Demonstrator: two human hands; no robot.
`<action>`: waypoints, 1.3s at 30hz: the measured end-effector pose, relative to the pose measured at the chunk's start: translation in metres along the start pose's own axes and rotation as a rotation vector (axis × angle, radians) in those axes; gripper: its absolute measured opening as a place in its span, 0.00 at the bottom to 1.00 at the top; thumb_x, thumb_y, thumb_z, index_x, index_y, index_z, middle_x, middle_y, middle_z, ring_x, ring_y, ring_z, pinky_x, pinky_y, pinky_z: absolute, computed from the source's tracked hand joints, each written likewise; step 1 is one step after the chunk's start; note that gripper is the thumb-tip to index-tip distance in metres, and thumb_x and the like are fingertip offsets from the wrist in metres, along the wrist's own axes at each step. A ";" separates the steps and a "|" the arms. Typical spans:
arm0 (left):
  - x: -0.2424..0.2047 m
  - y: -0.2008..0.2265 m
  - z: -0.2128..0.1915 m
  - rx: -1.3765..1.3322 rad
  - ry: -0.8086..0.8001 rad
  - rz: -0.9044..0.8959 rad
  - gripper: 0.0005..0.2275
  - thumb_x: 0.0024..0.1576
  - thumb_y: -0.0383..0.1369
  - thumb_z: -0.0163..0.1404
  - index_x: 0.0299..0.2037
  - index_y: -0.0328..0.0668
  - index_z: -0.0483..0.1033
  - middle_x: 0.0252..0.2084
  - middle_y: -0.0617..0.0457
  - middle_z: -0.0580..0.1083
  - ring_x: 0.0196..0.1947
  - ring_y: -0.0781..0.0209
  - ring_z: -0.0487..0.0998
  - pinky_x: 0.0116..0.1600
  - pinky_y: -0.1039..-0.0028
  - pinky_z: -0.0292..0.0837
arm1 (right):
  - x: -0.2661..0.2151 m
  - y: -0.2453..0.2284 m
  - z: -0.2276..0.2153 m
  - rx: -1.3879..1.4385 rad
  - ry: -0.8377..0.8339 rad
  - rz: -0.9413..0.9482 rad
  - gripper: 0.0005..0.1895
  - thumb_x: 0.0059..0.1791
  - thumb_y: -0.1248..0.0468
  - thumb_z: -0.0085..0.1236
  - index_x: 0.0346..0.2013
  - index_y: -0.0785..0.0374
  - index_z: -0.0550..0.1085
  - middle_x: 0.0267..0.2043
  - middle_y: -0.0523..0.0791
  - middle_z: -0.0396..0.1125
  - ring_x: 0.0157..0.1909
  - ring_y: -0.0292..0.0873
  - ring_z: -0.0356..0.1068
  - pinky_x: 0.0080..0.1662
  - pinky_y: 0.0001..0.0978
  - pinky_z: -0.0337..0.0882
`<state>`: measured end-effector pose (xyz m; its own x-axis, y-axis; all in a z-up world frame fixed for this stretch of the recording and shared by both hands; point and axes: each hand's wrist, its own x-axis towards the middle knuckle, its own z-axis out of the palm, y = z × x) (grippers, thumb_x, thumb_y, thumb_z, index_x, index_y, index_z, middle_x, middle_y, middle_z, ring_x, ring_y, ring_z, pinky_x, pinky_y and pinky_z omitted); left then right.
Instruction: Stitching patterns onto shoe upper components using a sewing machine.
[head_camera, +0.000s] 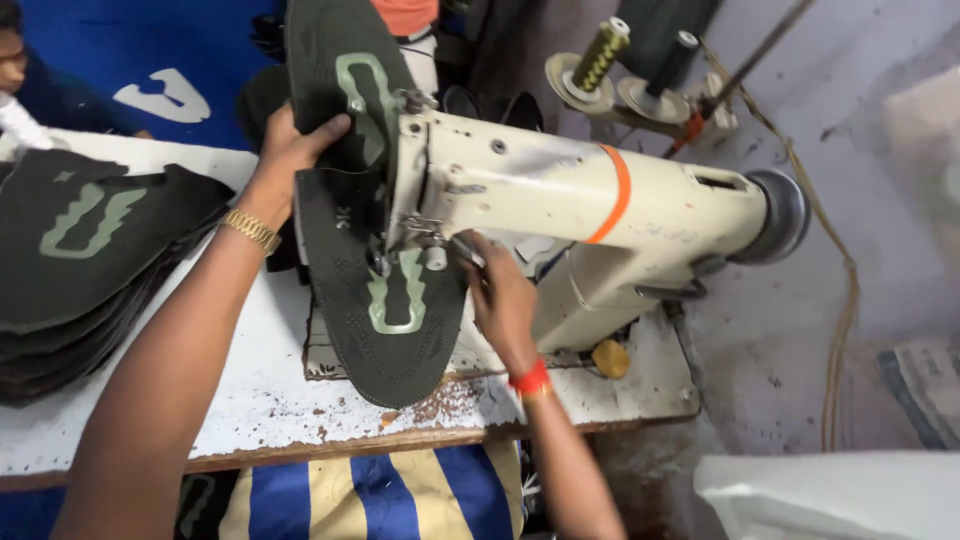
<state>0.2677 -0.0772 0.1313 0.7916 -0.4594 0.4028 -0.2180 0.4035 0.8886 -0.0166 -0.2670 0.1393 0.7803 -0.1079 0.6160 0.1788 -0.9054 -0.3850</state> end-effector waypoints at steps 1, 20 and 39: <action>0.002 0.001 -0.002 -0.058 0.035 0.005 0.17 0.63 0.29 0.58 0.60 0.32 0.71 0.54 0.55 0.76 0.53 0.65 0.76 0.59 0.73 0.73 | -0.014 -0.003 -0.001 0.086 0.093 0.238 0.20 0.53 0.64 0.57 0.60 0.62 0.73 0.47 0.50 0.73 0.40 0.48 0.75 0.43 0.41 0.74; -0.219 0.030 0.088 0.002 0.317 -0.131 0.40 0.66 0.40 0.50 0.80 0.49 0.32 0.62 0.48 0.67 0.58 0.63 0.68 0.67 0.73 0.61 | -0.068 -0.017 0.016 1.203 0.079 0.785 0.38 0.51 0.62 0.56 0.75 0.56 0.55 0.65 0.51 0.63 0.58 0.44 0.65 0.55 0.38 0.69; -0.212 0.011 0.144 -0.076 0.607 -0.140 0.21 0.61 0.22 0.53 0.65 0.33 0.69 0.64 0.49 0.72 0.56 0.68 0.74 0.62 0.77 0.70 | -0.017 0.017 0.028 1.003 -0.271 0.707 0.13 0.52 0.71 0.59 0.51 0.72 0.79 0.48 0.47 0.76 0.46 0.34 0.73 0.51 0.26 0.72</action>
